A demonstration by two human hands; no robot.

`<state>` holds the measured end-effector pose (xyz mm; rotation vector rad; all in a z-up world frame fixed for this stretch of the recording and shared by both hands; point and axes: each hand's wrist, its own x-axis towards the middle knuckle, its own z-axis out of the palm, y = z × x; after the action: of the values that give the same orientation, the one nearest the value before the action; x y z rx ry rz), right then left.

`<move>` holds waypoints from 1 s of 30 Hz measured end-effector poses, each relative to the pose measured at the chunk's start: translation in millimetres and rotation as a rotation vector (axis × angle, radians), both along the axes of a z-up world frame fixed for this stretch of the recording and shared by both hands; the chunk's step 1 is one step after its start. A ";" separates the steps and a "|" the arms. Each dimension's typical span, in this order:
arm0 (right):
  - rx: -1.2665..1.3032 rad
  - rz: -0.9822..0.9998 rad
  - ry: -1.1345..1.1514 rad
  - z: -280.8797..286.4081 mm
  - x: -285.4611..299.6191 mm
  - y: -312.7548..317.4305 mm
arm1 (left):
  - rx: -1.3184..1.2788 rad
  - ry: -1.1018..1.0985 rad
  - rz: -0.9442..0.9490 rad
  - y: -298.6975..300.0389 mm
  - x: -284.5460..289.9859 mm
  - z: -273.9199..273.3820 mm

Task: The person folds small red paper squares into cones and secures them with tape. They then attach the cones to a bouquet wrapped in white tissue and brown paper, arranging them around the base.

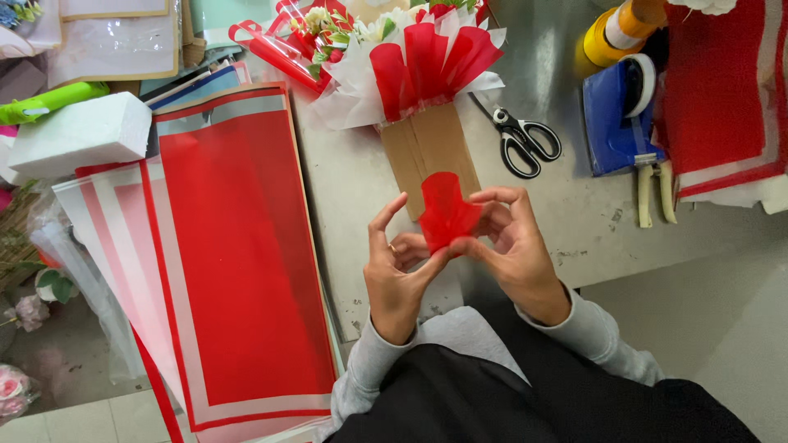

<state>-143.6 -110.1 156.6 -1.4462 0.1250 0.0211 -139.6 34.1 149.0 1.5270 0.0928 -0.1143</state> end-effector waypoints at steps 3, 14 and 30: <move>-0.024 0.076 0.069 11.0 0.6 -4.8 | -0.057 0.050 0.035 3.2 -0.8 0.6; 0.015 0.081 0.003 12.4 2.2 8.4 | -0.030 0.009 0.027 15.0 -4.4 -36.0; -0.231 0.063 -0.033 7.4 -2.9 -1.3 | -0.156 0.189 -0.172 6.2 9.6 -31.6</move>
<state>-146.5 -111.4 164.0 -1.6805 0.0558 0.0356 -130.0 40.3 117.4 1.3636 0.1004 -0.3945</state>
